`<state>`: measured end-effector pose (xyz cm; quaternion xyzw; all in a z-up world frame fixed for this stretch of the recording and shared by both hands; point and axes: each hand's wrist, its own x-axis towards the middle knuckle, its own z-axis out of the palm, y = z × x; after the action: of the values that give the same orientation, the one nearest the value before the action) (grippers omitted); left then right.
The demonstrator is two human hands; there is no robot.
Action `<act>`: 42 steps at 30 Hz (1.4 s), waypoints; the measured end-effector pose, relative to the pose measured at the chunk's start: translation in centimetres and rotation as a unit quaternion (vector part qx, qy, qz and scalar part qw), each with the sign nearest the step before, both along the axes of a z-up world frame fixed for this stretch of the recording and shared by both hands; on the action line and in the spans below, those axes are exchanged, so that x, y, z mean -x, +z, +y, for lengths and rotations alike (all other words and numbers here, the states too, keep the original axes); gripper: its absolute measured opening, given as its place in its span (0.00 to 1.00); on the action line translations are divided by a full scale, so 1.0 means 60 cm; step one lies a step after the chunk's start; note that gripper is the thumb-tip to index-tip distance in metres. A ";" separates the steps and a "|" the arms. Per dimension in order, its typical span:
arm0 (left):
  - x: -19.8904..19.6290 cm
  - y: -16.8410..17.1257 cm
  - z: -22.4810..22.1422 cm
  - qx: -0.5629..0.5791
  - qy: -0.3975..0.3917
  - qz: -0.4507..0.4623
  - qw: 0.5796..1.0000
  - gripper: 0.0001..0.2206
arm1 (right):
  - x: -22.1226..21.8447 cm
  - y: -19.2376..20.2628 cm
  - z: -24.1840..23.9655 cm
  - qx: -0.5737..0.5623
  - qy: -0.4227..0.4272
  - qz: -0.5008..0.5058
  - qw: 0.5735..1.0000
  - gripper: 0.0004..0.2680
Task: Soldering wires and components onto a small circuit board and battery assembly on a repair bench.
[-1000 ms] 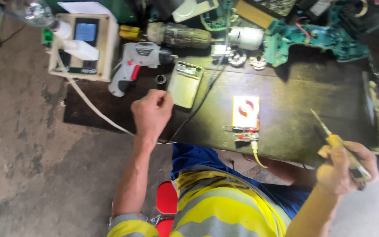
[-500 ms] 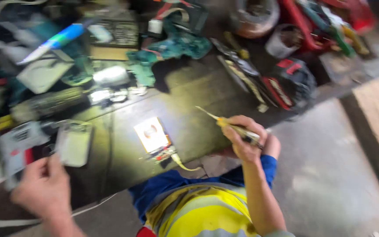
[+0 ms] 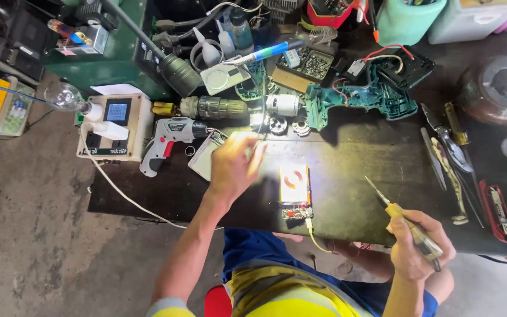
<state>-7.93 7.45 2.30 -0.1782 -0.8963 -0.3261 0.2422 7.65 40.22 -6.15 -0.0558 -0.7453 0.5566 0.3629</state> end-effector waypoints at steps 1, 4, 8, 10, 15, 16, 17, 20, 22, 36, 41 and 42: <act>0.031 -0.009 0.015 0.010 -0.025 0.010 1.000 0.03 | 0.000 0.000 0.001 0.005 0.004 0.007 1.000 0.04; 0.125 -0.028 0.058 0.007 -0.063 0.020 0.998 0.06 | 0.001 -0.001 0.005 0.002 0.005 0.020 1.000 0.04; 0.277 -0.103 0.093 0.064 -0.100 0.091 0.989 0.19 | 0.003 0.018 -0.005 0.020 -0.011 0.004 1.000 0.05; 0.335 -0.112 0.107 0.082 -0.113 0.123 0.982 0.17 | 0.004 0.016 -0.003 0.016 -0.016 0.003 1.000 0.04; 0.407 -0.070 0.137 0.203 -0.012 -0.116 0.972 0.26 | 0.010 0.021 -0.001 0.006 -0.026 0.006 1.000 0.03; 0.422 -0.081 0.132 0.206 -0.015 -0.087 0.975 0.26 | 0.014 0.023 -0.002 0.007 -0.026 0.007 1.000 0.02; 0.431 -0.098 0.130 0.208 -0.022 -0.062 0.976 0.27 | 0.010 0.026 -0.002 0.009 -0.028 0.003 1.000 0.02; 0.421 -0.084 0.123 0.206 -0.034 0.007 0.978 0.23 | 0.011 0.013 0.006 0.012 -0.022 0.015 1.000 0.03; 0.392 -0.092 0.122 0.205 -0.037 0.075 0.975 0.26 | 0.012 0.018 0.009 0.018 -0.017 0.019 1.000 0.04; 0.005 -0.090 0.216 0.158 -0.279 -0.186 0.929 0.28 | 0.025 0.010 0.015 0.075 0.015 0.111 0.991 0.07; 0.003 -0.048 0.236 0.071 -0.233 -0.315 0.917 0.33 | 0.023 0.012 0.019 0.086 0.023 0.117 0.989 0.06; 0.000 -0.043 0.235 0.072 -0.233 -0.314 0.918 0.33 | 0.024 0.014 0.018 0.086 0.023 0.118 0.989 0.06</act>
<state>-7.90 21.54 -0.30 -0.2871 -0.8803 -0.3474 -0.1480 6.23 41.29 -5.34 -0.0039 -0.6473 0.6296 0.4296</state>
